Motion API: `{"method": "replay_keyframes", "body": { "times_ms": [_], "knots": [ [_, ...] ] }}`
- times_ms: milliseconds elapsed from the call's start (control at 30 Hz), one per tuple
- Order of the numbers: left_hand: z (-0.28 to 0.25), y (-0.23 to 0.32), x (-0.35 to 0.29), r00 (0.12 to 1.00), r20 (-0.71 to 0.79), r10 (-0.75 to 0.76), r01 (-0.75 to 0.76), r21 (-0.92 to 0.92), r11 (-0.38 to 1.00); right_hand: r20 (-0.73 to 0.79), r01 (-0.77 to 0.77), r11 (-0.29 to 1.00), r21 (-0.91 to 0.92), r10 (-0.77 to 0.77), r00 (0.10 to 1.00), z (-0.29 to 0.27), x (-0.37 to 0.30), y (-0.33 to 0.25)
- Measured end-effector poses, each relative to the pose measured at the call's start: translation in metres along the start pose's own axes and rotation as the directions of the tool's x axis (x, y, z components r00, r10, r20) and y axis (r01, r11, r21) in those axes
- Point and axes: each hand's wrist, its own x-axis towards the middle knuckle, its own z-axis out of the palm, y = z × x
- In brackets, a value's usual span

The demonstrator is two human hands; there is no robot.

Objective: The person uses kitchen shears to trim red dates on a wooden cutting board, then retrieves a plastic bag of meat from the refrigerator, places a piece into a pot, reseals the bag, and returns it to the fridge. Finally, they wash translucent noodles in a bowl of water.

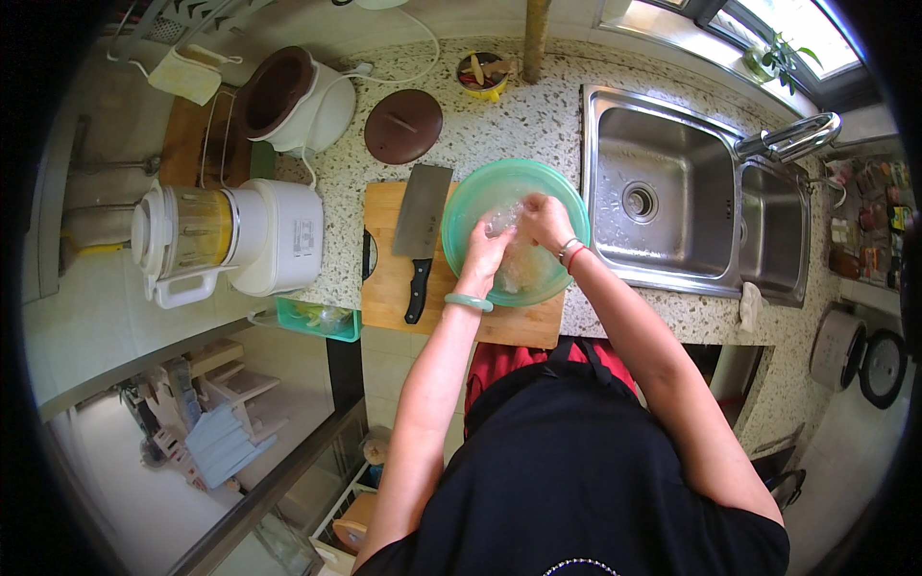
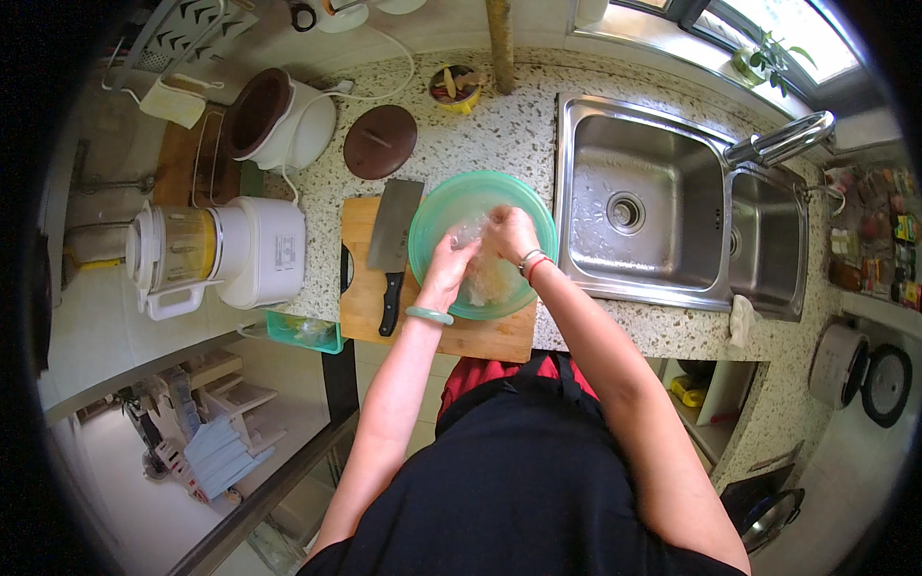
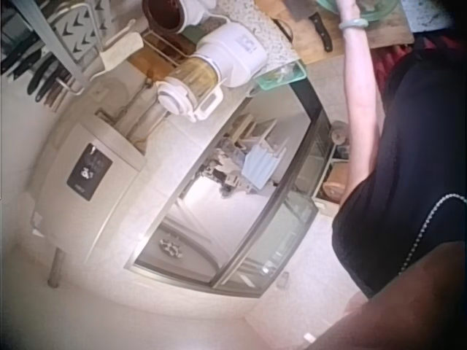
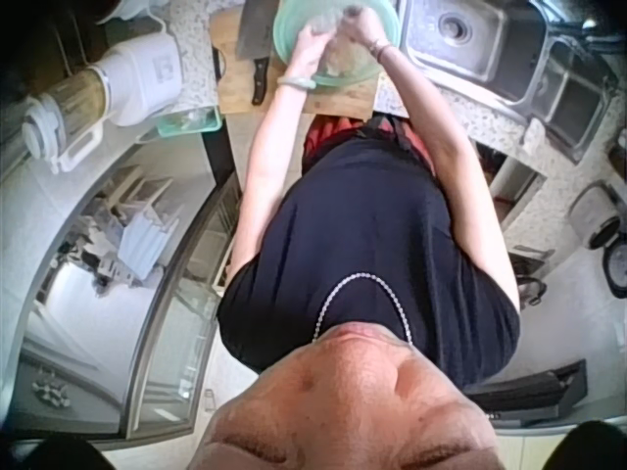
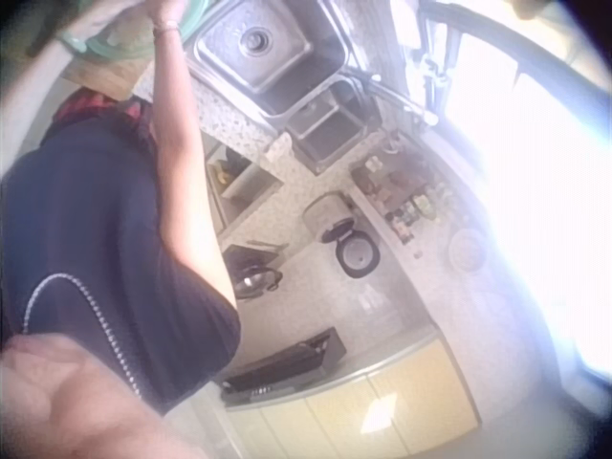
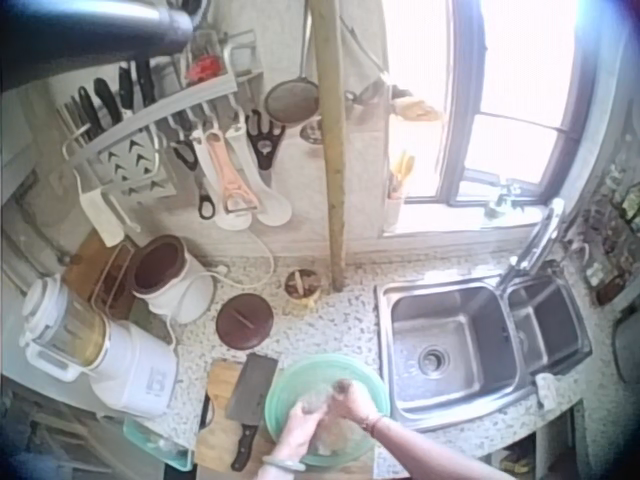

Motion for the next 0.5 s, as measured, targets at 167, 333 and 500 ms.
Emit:
{"method": "replay_keyframes", "body": {
  "times_ms": [167,333,500],
  "knots": [
    [-0.003,0.0,0.001,1.0,-0.006,-0.006,0.005,-0.155,0.988,0.199,-0.235,0.839,0.491,0.155,0.968,-0.017,-0.019,-0.005],
    [0.001,0.014,-0.009,0.998,-0.061,-0.021,0.012,-0.146,0.989,0.202,-0.074,0.946,0.315,0.009,0.979,-0.032,-0.038,-0.012],
    [0.004,0.022,-0.018,0.998,-0.046,0.047,-0.049,-0.037,0.998,0.093,0.092,0.99,0.111,-0.102,0.99,-0.021,-0.045,-0.01]
  ]
}}
